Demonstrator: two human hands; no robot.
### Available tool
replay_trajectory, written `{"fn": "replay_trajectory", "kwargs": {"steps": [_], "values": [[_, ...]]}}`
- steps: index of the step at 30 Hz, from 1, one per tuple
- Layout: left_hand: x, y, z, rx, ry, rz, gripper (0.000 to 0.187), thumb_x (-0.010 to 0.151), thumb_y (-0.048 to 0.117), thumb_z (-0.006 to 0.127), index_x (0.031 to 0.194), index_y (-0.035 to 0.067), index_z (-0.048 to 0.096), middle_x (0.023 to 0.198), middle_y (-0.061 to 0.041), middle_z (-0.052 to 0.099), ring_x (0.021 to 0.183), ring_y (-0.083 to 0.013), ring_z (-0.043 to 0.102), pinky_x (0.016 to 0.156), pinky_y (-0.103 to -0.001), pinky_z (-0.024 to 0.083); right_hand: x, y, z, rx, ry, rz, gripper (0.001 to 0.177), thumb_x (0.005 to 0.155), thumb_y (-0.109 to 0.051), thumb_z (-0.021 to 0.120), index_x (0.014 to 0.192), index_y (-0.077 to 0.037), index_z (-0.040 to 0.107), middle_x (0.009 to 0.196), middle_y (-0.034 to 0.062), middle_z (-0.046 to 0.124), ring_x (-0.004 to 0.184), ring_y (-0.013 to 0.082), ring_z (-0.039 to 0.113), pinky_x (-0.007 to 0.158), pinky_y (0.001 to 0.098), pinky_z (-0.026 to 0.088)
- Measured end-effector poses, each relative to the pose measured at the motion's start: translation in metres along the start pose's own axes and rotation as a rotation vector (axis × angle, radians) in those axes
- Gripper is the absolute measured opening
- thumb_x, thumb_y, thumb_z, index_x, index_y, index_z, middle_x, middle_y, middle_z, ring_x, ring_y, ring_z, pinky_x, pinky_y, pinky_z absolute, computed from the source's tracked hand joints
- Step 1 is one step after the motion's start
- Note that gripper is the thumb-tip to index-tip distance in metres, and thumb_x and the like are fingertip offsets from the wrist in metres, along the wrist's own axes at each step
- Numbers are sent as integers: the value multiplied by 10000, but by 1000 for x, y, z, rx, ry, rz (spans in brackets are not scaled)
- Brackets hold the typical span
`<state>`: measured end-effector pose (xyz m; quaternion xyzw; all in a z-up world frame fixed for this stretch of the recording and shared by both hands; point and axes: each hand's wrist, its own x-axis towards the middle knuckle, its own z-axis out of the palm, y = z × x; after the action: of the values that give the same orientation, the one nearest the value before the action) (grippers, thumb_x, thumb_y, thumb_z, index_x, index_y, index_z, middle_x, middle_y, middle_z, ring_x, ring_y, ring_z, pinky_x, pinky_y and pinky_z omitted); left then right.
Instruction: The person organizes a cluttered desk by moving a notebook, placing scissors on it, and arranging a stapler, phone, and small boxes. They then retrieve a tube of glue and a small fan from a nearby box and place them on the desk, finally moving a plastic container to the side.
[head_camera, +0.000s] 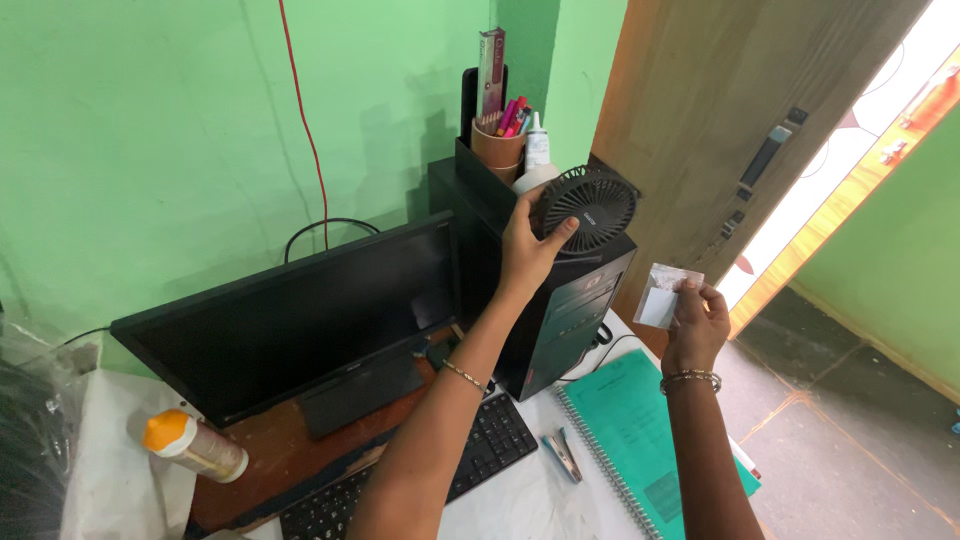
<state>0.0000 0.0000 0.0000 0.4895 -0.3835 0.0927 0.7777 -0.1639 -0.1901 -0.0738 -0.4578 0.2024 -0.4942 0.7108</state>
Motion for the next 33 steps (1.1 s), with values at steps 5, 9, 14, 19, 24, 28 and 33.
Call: {"fn": "replay_trajectory", "kwargs": {"steps": [5, 9, 14, 19, 24, 28, 33], "values": [[4, -5, -4, 87, -22, -27, 682, 876, 354, 820, 1371, -22, 542, 1275, -149, 673, 1176, -220, 677, 1028, -349, 543, -1, 2, 13, -160, -57, 6, 180, 967, -180, 711, 1101, -67, 670, 1039, 47, 735, 920, 113, 706, 812, 278, 616], [8, -9, -10, 207, -34, 2, 688, 869, 383, 821, 1359, -26, 564, 1266, -159, 675, 1168, -242, 677, 1024, -361, 532, -1, 6, 30, -256, -284, -22, 368, 937, -139, 704, 1289, -41, 658, 1111, 58, 738, 951, 87, 698, 845, 236, 580], [17, -17, -12, 284, -27, -16, 664, 852, 397, 831, 1300, -37, 604, 1195, -176, 704, 1114, -261, 701, 978, -368, 544, -2, 13, 61, -497, -433, 21, 498, 974, -174, 701, 1444, -36, 611, 1024, 92, 755, 839, 71, 641, 732, 211, 514], [20, -17, -13, 278, -58, -40, 631, 850, 404, 822, 1265, -26, 620, 1150, -164, 727, 1071, -261, 727, 942, -369, 564, -8, 30, 73, -666, -488, -99, 445, 976, -243, 702, 1365, -32, 648, 1013, 98, 788, 872, 76, 675, 775, 227, 535], [21, -16, -17, 296, -102, -16, 631, 855, 407, 821, 1273, -17, 609, 1154, -165, 721, 1077, -267, 725, 941, -372, 568, -7, 43, 71, -721, -415, -278, 373, 965, -268, 734, 1243, -20, 726, 1033, 120, 793, 899, 98, 703, 821, 257, 549], [20, -19, -19, 267, -117, 39, 655, 878, 418, 802, 1318, -17, 586, 1203, -174, 697, 1125, -283, 705, 977, -379, 553, -6, 45, 70, -732, -431, -369, 352, 980, -261, 729, 1230, -12, 737, 1076, 140, 786, 937, 112, 711, 850, 270, 548], [14, -28, -14, 334, -59, 80, 687, 878, 413, 809, 1354, -15, 561, 1255, -196, 660, 1178, -319, 672, 1013, -395, 528, -8, 41, 74, -773, -419, -227, 373, 987, -260, 710, 1290, -42, 702, 1064, 148, 779, 933, 123, 713, 833, 271, 548]]}}
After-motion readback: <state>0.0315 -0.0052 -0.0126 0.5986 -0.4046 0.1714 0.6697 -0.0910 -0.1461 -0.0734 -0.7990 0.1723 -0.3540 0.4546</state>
